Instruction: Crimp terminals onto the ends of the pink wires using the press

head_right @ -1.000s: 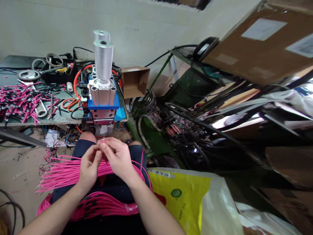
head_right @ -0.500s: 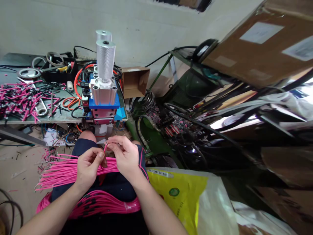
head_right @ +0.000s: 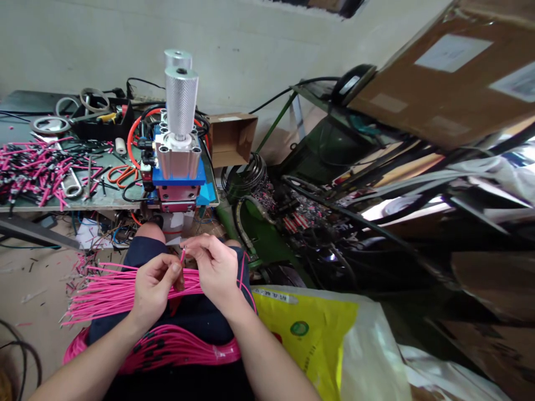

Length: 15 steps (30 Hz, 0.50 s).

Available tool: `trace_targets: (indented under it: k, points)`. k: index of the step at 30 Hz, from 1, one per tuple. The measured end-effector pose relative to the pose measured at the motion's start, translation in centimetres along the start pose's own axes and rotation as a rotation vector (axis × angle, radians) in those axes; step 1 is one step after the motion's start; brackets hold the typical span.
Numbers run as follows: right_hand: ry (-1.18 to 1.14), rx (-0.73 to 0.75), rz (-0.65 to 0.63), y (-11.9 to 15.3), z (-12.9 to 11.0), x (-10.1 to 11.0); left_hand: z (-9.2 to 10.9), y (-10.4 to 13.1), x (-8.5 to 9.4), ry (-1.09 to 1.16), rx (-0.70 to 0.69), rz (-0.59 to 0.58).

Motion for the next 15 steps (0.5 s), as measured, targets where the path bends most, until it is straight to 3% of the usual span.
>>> trace_targets:
  k: [7,12,15]
  points:
    - [0.151,0.067,0.009,0.3,-0.3,0.3,-0.4,0.0,-0.1,-0.015,0.009,-0.015]
    - [0.034,-0.136,0.024,0.9,2.1,1.0,-0.6,0.0,-0.2,-0.044,-0.004,0.021]
    - [-0.069,-0.204,-0.136,2.2,3.5,0.0,-0.3,-0.2,0.3,-0.017,-0.047,0.090]
Point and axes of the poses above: each hand's wrist, its own y-axis away from the middle knuckle, its own x-axis out of the back of the hand, z = x × y, the point moved 7 cm from there along -y, towards the middle knuckle, and after that the axes turned 1 degree about -z, right-handed, at the moved point
